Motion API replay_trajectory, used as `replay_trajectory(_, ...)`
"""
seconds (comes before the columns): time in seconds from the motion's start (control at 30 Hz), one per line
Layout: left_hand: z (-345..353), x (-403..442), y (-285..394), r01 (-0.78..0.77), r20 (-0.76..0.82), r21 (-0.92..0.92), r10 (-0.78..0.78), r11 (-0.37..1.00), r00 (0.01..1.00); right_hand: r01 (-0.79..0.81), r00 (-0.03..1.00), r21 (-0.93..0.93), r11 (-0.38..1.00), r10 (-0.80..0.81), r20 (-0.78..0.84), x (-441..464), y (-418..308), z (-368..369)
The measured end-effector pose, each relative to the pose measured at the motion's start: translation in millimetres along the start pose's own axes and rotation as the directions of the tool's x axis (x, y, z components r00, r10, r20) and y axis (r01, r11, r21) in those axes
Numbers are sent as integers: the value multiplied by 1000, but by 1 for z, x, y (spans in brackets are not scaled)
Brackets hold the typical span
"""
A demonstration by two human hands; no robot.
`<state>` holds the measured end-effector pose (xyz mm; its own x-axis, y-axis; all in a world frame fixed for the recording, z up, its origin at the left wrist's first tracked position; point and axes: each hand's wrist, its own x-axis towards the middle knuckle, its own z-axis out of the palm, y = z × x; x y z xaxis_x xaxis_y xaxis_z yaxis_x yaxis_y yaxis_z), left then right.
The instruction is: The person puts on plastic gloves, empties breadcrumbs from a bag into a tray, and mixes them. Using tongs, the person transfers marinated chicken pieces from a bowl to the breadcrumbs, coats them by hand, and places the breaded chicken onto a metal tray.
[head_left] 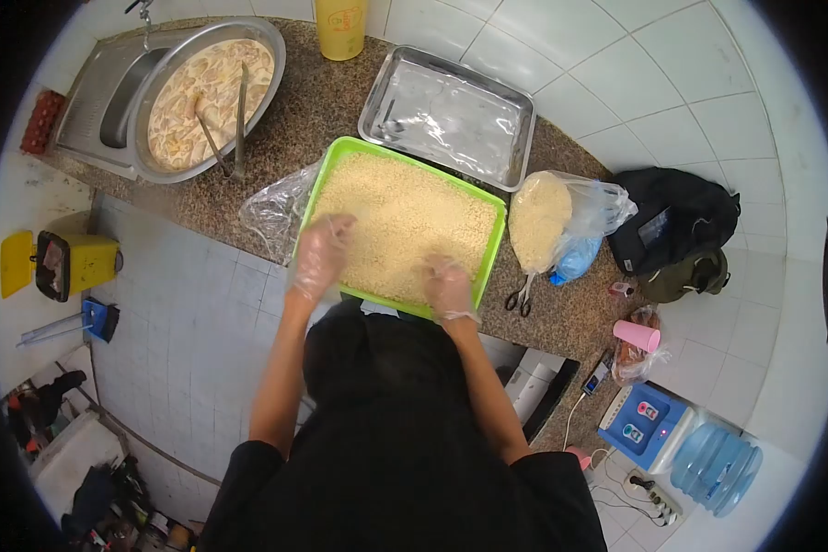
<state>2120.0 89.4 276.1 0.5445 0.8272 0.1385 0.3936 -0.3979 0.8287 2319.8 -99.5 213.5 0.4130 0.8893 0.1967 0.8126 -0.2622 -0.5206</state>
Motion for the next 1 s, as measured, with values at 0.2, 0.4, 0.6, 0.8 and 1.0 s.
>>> replay_trajectory(0.2,7,-32,-4,-41,208,155,8,987,978,-351,936,351,868,319,147,20,-44,-34)
replay_trajectory(0.4,-2,-20,-38,-101,109,314,70,944,992,85,968,41,996,-92,232,33,-67,50)
replay_trajectory(0.6,30,-33,-90,145,120,-194,-124,970,985,-238,946,185,953,185,266,33,-76,4)
replay_trajectory(0.8,10,-29,-54,70,106,-66,-63,995,992,-256,959,125,959,236,155,-8,-100,26)
replay_trajectory(1.0,3,-22,-12,207,221,-133,-175,969,959,-197,967,137,971,169,193,-19,-76,38)
